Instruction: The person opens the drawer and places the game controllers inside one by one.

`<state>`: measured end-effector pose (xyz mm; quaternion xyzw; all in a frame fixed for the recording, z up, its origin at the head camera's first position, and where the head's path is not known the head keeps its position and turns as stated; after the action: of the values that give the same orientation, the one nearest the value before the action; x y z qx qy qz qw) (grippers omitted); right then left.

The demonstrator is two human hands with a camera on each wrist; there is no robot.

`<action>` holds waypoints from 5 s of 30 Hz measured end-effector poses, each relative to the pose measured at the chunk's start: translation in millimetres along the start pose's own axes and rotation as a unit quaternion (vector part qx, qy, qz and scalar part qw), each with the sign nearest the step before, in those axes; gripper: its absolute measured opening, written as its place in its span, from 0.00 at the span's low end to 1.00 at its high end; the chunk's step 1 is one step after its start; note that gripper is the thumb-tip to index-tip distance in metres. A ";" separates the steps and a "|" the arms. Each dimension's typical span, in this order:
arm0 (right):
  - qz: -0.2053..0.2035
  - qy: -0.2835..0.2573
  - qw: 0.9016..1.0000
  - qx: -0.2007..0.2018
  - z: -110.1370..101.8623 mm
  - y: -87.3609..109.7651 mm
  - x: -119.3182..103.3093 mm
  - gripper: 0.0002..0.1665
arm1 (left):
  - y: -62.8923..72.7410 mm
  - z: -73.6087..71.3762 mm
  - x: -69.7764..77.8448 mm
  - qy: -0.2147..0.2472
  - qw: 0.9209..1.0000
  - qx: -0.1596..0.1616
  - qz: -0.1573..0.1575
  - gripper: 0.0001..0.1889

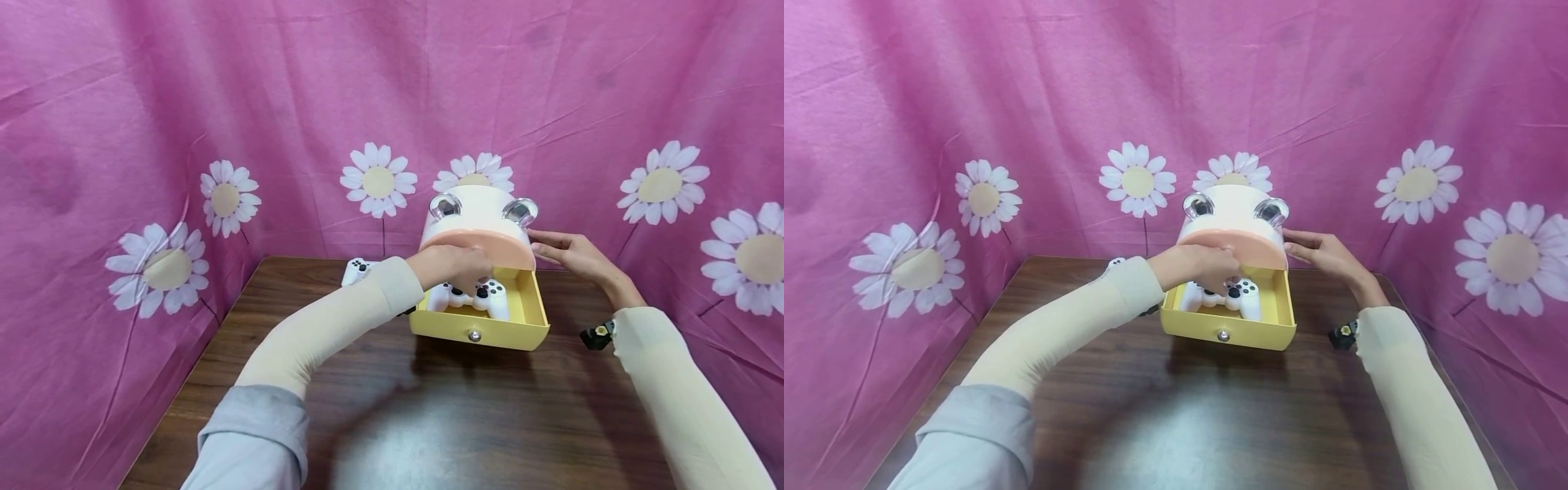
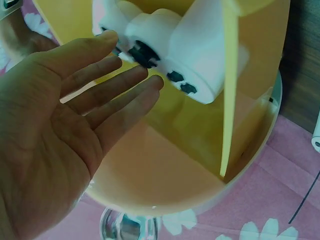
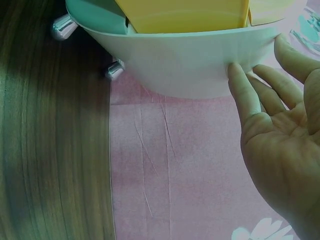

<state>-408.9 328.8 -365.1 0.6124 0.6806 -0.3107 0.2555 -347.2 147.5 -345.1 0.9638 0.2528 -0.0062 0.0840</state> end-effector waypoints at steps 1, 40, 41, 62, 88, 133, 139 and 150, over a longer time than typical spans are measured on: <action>-0.001 0.003 1.000 0.001 -0.3 0.2 0.0 0.43 | 0.8 -1.7 0.3 0.007 1.000 0.001 0.002 0.15; 0.006 0.016 1.000 0.011 -0.7 1.4 8.0 0.42 | 122.4 -37.6 25.5 0.183 0.904 0.374 -0.098 0.06; 0.006 0.018 1.000 0.013 -0.9 1.5 8.1 0.42 | 122.8 -33.5 25.9 0.194 0.900 0.378 -0.102 0.05; 0.009 0.019 1.000 0.015 -1.5 0.3 3.8 0.42 | 122.6 38.9 51.3 0.115 0.867 0.445 -0.192 0.12; 0.012 0.015 1.000 0.018 0.1 -0.9 9.0 0.43 | 104.0 55.1 56.6 -0.019 0.837 0.487 -0.247 0.23; 0.027 -0.027 0.999 0.005 6.0 1.5 10.7 0.45 | 56.1 54.0 -9.8 0.034 0.848 0.450 -0.280 0.29; 0.023 -0.021 0.999 0.007 5.2 0.9 10.8 0.44 | 47.7 54.0 -22.8 0.032 0.849 0.439 -0.291 0.31; 0.024 -0.010 1.000 0.006 4.0 -0.6 13.1 0.42 | 37.0 50.2 -38.3 0.043 0.848 0.422 -0.316 0.31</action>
<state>-411.2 334.7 -377.2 0.6268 0.6611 -0.3151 0.2661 -360.9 88.8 -386.6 0.7737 0.5200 -0.0970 -0.3487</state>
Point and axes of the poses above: each hand's wrist, its own y-axis away from the middle knuckle, its own z-axis out of the palm, x = y × z, the point moved 10 cm from there along -y, towards the middle knuckle, and after that the axes turned 13 degrees about x, right-handed, at the moved point
